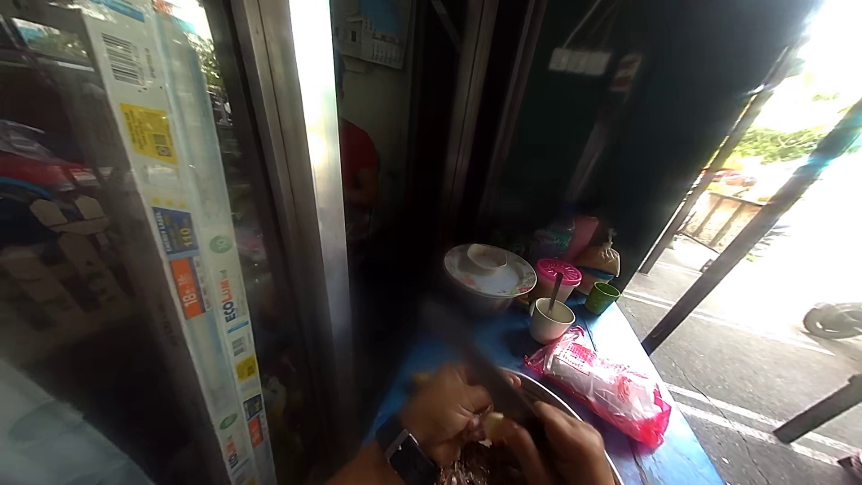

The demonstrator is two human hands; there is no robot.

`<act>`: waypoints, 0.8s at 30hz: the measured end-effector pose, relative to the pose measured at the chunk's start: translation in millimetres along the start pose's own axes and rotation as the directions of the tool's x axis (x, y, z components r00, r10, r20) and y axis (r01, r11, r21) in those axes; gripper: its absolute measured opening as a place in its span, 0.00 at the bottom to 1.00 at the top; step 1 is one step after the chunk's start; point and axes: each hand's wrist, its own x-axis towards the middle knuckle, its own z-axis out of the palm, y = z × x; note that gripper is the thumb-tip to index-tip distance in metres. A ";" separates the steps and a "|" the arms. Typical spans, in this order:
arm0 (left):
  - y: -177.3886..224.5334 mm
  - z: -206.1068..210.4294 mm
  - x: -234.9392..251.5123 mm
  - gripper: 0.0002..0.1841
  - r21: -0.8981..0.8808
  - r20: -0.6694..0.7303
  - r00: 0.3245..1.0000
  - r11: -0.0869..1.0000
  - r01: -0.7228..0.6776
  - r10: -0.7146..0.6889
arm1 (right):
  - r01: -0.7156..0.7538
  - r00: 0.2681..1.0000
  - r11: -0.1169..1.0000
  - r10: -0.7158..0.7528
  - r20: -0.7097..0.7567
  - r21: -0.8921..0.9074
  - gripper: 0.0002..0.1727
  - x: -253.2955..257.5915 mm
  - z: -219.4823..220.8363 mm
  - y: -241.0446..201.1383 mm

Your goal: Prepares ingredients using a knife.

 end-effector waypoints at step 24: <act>0.9 -0.1 1.8 0.08 0.201 0.057 0.981 0.961 -0.192 0.185 | -0.220 0.975 0.972 0.221 -0.007 0.087 0.29 -4.2 -4.5 12.7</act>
